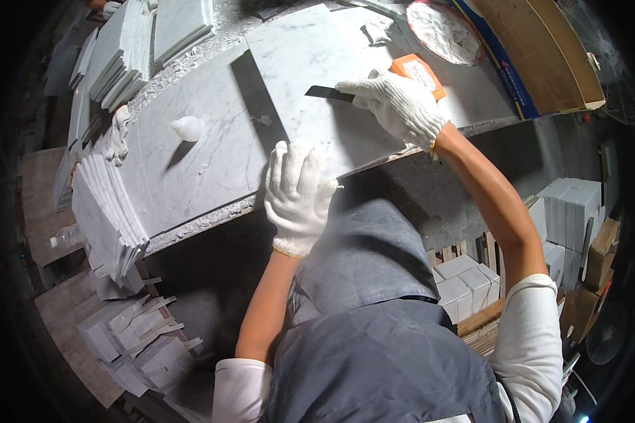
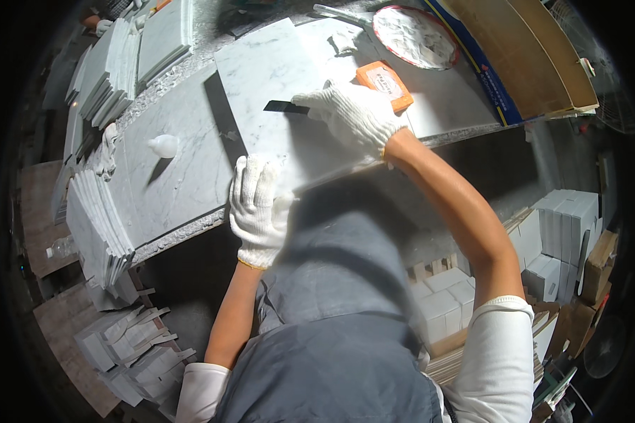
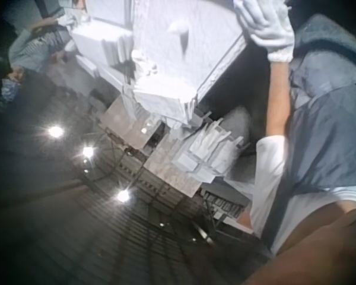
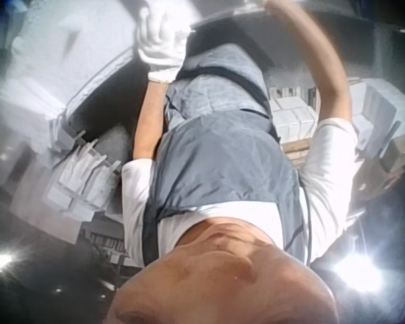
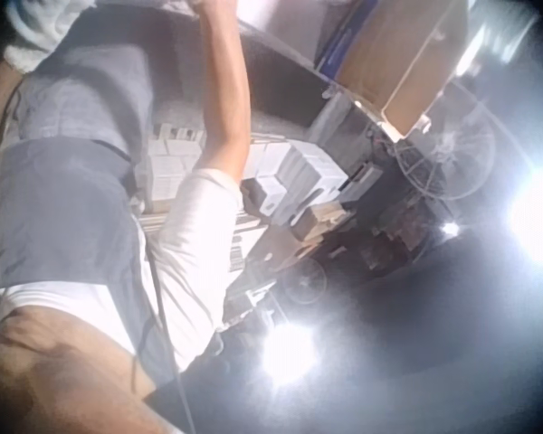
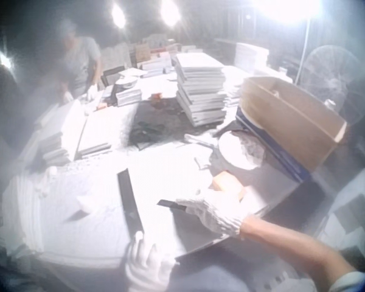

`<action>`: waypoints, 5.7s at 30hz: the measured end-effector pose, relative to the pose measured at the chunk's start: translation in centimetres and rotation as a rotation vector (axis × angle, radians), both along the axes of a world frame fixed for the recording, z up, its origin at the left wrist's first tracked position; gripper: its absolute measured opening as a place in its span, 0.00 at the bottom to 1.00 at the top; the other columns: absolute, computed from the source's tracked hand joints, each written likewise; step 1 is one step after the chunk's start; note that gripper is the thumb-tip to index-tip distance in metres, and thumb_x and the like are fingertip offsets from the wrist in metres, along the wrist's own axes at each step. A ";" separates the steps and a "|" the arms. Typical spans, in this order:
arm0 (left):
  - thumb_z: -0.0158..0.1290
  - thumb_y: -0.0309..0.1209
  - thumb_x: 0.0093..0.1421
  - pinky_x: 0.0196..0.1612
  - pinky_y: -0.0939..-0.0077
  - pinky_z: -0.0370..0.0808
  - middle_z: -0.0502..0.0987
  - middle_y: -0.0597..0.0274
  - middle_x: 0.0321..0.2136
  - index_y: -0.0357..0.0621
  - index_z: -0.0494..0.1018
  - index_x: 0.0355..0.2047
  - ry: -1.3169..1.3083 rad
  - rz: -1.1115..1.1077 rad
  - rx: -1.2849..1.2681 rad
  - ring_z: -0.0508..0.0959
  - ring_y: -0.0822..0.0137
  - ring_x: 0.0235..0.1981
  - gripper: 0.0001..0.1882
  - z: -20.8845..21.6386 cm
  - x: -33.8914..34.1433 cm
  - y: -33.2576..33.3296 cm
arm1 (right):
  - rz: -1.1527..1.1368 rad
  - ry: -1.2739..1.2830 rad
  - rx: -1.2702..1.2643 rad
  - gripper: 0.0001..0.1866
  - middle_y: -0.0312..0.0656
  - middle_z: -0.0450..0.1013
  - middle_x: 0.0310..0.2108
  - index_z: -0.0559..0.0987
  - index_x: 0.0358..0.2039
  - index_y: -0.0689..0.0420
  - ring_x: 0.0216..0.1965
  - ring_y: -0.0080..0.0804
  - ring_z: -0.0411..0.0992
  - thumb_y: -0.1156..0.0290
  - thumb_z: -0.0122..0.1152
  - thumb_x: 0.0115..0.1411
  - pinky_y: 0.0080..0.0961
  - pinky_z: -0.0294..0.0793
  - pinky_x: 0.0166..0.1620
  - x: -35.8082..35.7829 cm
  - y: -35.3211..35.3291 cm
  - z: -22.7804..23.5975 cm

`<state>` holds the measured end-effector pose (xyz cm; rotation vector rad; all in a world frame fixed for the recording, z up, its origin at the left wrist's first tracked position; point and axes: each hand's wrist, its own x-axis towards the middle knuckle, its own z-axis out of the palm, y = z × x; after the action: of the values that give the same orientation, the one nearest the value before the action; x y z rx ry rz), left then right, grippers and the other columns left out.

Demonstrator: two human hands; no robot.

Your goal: The person repeatedly scrapes and smooths the edges of rectangular stone tiles using a metal scraper and an orange block. They handle each tile one at a time, scraping edges and wiping surfaces, then place finished tiles into a stack on the table.

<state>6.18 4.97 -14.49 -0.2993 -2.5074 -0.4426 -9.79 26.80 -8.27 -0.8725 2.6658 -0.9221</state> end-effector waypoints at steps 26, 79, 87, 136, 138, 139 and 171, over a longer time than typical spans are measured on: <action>0.50 0.50 0.69 0.73 0.53 0.60 0.73 0.44 0.63 0.50 0.75 0.63 -0.107 -0.224 -0.182 0.67 0.45 0.69 0.28 5.9 -15.1 -7.1 | 0.194 -0.170 -0.094 0.28 0.47 0.81 0.47 0.76 0.66 0.53 0.44 0.36 0.79 0.81 0.56 0.64 0.30 0.78 0.54 7.2 4.7 3.8; 0.40 0.69 0.66 0.73 0.46 0.56 0.70 0.42 0.64 0.49 0.72 0.65 -0.219 -0.320 -0.364 0.62 0.41 0.70 0.42 6.8 -8.3 1.7 | -0.885 -0.703 -0.853 0.32 0.37 0.72 0.33 0.65 0.71 0.64 0.26 0.20 0.68 0.66 0.61 0.70 0.18 0.74 0.28 16.0 7.8 2.6; 0.48 0.72 0.59 0.73 0.46 0.58 0.66 0.41 0.68 0.46 0.71 0.66 -0.321 -0.313 -0.261 0.61 0.37 0.71 0.48 7.1 -5.9 1.3 | -0.925 -0.407 -0.755 0.26 0.36 0.79 0.37 0.75 0.64 0.66 0.27 0.15 0.71 0.72 0.66 0.67 0.15 0.72 0.27 10.0 9.2 4.8; 0.61 0.33 0.63 0.51 0.57 0.77 0.83 0.54 0.39 0.46 0.81 0.47 -0.452 0.157 0.328 0.82 0.51 0.44 0.12 8.1 -5.2 -5.7 | -0.380 0.149 -0.033 0.18 0.42 0.80 0.38 0.82 0.53 0.50 0.41 0.40 0.80 0.74 0.66 0.62 0.30 0.80 0.43 -0.6 -1.0 4.7; 0.61 0.32 0.62 0.50 0.57 0.78 0.83 0.52 0.40 0.45 0.81 0.47 -0.381 0.092 0.289 0.82 0.50 0.44 0.13 8.4 -5.4 -4.8 | -0.495 0.339 0.048 0.18 0.41 0.79 0.43 0.80 0.54 0.44 0.41 0.42 0.80 0.67 0.64 0.63 0.38 0.80 0.40 -3.8 -0.7 4.2; 0.62 0.30 0.62 0.49 0.59 0.78 0.83 0.51 0.40 0.43 0.81 0.47 -0.383 0.065 0.268 0.82 0.50 0.43 0.13 8.6 -5.4 -4.4 | -0.483 0.344 0.110 0.20 0.42 0.80 0.44 0.79 0.55 0.43 0.41 0.42 0.80 0.68 0.65 0.62 0.39 0.80 0.40 -5.1 -0.6 3.8; 0.64 0.27 0.60 0.50 0.60 0.80 0.83 0.52 0.42 0.42 0.82 0.47 -0.351 0.042 0.238 0.83 0.50 0.45 0.13 7.9 -4.6 -4.0 | -0.346 -0.184 0.282 0.13 0.45 0.78 0.25 0.84 0.38 0.51 0.23 0.45 0.79 0.55 0.59 0.69 0.40 0.77 0.25 1.9 -6.3 8.4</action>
<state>1.57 0.99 -6.54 -0.0791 -2.7535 -0.8304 -7.91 20.53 0.13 -0.2578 2.7346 -0.6267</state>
